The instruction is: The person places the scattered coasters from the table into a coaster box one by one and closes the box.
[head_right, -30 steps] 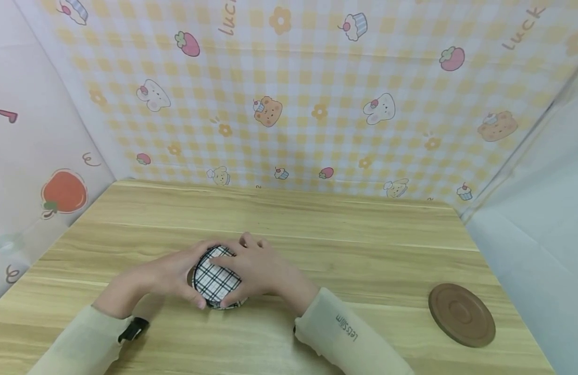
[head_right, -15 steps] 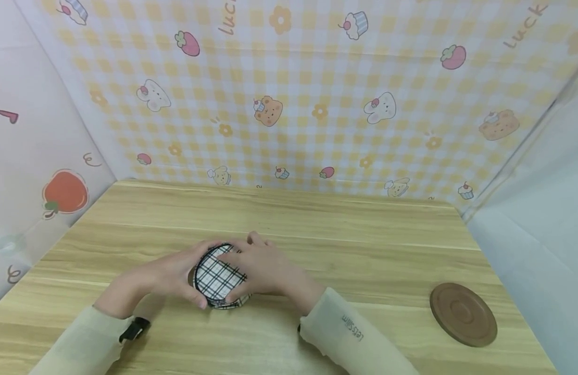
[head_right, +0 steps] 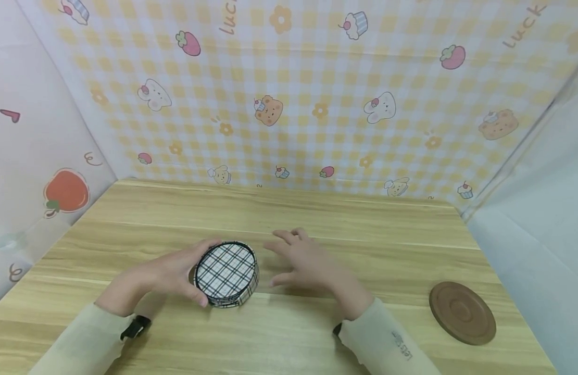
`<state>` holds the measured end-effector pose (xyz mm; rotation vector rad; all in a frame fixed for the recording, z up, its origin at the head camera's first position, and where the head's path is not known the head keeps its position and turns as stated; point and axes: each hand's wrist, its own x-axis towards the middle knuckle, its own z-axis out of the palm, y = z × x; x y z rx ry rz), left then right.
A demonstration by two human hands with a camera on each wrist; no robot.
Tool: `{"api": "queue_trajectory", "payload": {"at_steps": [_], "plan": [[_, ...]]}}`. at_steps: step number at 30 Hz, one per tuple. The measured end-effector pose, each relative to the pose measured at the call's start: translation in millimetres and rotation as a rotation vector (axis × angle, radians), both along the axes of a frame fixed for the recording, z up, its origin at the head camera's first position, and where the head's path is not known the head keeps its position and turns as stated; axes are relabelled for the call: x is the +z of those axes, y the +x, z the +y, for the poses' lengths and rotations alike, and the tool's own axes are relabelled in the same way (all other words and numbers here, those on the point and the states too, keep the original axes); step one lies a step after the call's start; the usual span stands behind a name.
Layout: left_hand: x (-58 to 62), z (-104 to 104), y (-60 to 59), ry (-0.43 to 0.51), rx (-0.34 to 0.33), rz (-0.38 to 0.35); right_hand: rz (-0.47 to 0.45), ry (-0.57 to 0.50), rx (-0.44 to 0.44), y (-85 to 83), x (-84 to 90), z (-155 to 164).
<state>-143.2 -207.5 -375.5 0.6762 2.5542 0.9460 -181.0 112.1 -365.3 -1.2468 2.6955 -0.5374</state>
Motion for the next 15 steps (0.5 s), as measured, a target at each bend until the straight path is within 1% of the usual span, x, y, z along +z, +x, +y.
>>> {"api": "queue_trajectory", "payload": {"at_steps": [7, 10, 15], "plan": [[0.7, 0.2, 0.0, -0.007, -0.004, 0.009, 0.077, 0.019, -0.127, 4.5, 6.0, 47.7], [1.3, 0.3, 0.5, -0.01, -0.001, 0.009, 0.095, 0.028, -0.179, 7.5, 8.0, 68.8], [1.9, 0.9, 1.8, -0.014, 0.001, -0.001, 0.105, -0.003, -0.229, 15.9, 11.9, 105.9]]}}
